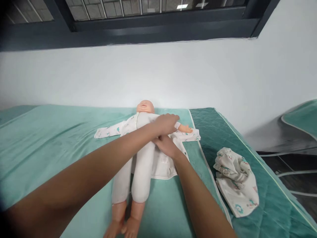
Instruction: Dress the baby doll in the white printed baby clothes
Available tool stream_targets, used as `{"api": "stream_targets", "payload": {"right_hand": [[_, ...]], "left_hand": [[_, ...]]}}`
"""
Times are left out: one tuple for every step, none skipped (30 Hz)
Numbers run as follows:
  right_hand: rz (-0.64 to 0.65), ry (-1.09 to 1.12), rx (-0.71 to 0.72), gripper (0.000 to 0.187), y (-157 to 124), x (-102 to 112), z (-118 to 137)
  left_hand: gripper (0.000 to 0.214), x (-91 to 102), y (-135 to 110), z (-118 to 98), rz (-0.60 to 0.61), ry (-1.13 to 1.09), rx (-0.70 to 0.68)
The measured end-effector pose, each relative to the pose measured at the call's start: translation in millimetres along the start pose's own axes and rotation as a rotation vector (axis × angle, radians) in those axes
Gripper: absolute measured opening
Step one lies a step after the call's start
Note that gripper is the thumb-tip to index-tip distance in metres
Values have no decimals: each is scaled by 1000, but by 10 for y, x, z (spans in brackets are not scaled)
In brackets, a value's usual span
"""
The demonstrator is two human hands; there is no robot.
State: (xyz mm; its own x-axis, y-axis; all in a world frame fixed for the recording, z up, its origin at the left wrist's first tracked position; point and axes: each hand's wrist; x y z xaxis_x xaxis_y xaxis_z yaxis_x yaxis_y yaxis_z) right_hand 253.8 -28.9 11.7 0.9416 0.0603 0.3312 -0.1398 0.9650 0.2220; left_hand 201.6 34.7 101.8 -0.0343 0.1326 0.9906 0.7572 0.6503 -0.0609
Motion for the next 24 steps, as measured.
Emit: {"api": "stream_targets", "payload": {"right_hand": [[2,-12,35,60,6,4,-19],[4,-23,68,58,8,10,-39],[9,-29,87,57,7,20,-54],[17,-31,86,57,1,33,-65],[32,-28,74,57,-9,50,-68],[49,-21,58,56,-23,72,-64],[68,-8,45,55,-39,100,-54],[85,10,39,54,-56,134,-37],[104,32,40,52,-73,175,-19],[125,58,47,50,-87,221,-2],[148,86,52,49,-99,271,9],[161,110,50,47,-105,321,9],[152,121,38,43,-104,369,-6],[110,107,16,37,-97,411,-38],[32,57,-10,31,-81,443,-87],[-69,-32,-34,25,-59,465,-150],[-175,-150,-54,21,-33,477,-219],[-270,-279,-73,19,-5,479,-289],[-339,-398,-92,18,21,476,-351],[-378,-489,-119,20,42,470,-401],[-392,-544,-160,23,56,465,-433],[-394,-563,-212,24,63,464,-449],[-399,-544,-268,22,64,469,-450],[-411,-503,-315,19,61,479,-441]], "left_hand": [[34,-10,93,-80,61,68,-22],[35,-25,178,-130,102,114,-26],[35,-45,255,-149,134,138,-19],[33,-66,318,-138,157,147,-10],[30,-85,368,-101,169,148,-2],[28,-100,403,-45,171,144,4],[27,-109,425,20,164,143,9],[29,-110,433,89,147,142,15],[31,-103,431,153,123,140,20],[34,-91,421,209,98,137,24],[36,-76,404,255,76,132,26],[37,-60,383,289,57,127,28],[38,-46,361,313,44,124,28],[39,-36,338,327,35,122,25],[40,-30,316,336,26,123,18],[41,-29,295,339,18,125,8],[41,-31,276,339,9,129,-3],[40,-35,258,337,3,134,-13],[38,-39,242,335,-3,137,-21],[36,-42,227,332,-7,142,-25],[34,-43,212,330,-8,149,-26],[34,-40,198,329,-6,156,-27],[34,-35,183,329,-3,165,-29],[34,-27,169,331,-1,173,-30]]}}
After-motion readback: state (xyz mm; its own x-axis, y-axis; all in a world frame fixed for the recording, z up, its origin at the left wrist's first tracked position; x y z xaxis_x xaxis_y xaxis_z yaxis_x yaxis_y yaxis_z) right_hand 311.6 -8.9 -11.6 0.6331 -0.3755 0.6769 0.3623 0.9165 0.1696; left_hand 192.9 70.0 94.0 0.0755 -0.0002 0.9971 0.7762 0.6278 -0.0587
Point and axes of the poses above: each hand's wrist, its own y-axis towards the middle knuckle, its own x-axis out of the back of the hand, z = x × y, and after that the axes turned 1 degree about x, right-handed
